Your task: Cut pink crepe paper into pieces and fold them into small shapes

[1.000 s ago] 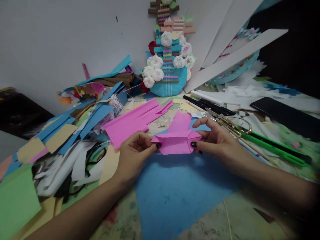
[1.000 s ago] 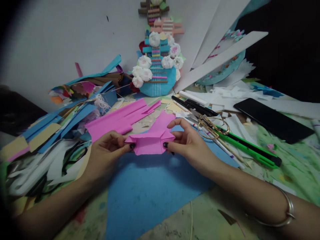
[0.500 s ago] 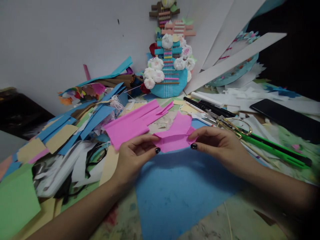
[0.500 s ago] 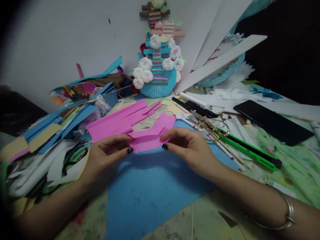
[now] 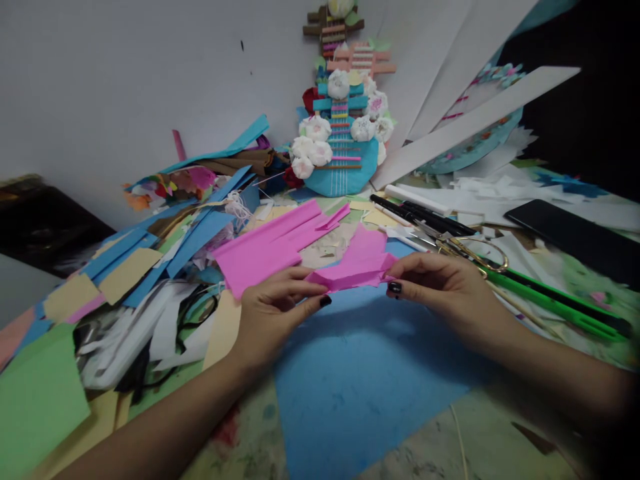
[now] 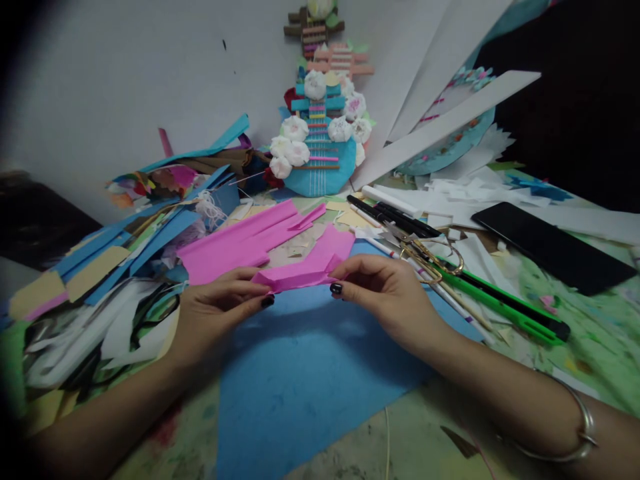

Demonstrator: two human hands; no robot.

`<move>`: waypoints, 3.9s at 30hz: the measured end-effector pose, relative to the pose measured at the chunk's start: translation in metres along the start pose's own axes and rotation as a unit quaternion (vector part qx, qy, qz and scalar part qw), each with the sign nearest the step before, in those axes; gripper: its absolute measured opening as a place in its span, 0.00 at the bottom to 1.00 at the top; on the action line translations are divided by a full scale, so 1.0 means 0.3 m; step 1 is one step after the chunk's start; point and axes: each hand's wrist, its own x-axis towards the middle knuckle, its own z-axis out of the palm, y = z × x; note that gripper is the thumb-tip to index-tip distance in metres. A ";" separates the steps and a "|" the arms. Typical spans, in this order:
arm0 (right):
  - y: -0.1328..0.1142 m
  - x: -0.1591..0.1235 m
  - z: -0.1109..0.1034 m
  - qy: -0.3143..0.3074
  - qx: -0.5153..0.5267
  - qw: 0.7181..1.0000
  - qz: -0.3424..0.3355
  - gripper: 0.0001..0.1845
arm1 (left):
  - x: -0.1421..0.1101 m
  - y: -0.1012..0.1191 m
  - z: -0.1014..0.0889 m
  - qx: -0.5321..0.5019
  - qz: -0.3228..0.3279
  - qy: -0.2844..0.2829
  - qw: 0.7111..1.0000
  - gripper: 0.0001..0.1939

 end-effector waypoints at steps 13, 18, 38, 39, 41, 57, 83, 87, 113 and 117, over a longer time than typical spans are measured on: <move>-0.007 -0.010 0.017 0.006 -0.021 1.000 -0.011 0.03 | -0.001 -0.019 0.015 -0.121 -0.095 -0.003 0.988 0.07; -0.011 -0.010 0.026 0.020 -0.028 0.999 -0.017 0.03 | -0.001 -0.025 0.023 -0.117 -0.106 0.010 0.987 0.04; -0.004 -0.005 0.037 0.040 0.046 0.998 -0.024 0.12 | 0.002 -0.013 0.052 -0.187 -0.099 0.007 0.977 0.17; -0.003 -0.004 0.036 0.038 0.052 0.998 -0.022 0.13 | 0.003 -0.010 0.054 -0.192 -0.099 0.005 0.976 0.19; -0.001 -0.002 0.034 0.038 0.054 0.998 -0.022 0.12 | 0.006 -0.005 0.056 -0.195 -0.100 -0.001 0.976 0.20; 0.001 -0.004 0.024 0.026 0.029 0.999 -0.013 0.04 | 0.001 -0.024 0.045 -0.152 -0.124 -0.015 0.980 0.05; -0.017 -0.011 0.029 -0.006 0.034 0.999 0.017 0.23 | -0.002 -0.038 0.034 -0.109 -0.102 -0.019 0.989 0.12; -0.009 -0.009 0.028 -0.008 0.030 0.999 0.013 0.18 | -0.006 -0.036 0.032 -0.108 -0.097 -0.015 0.989 0.13; 0.001 -0.012 0.010 -0.038 0.059 0.994 0.087 0.13 | -0.009 0.002 0.046 -0.172 -0.161 -0.064 0.970 0.07; 0.002 -0.008 0.014 -0.032 0.065 0.995 0.072 0.09 | -0.009 -0.006 0.041 -0.165 -0.175 -0.047 0.969 0.08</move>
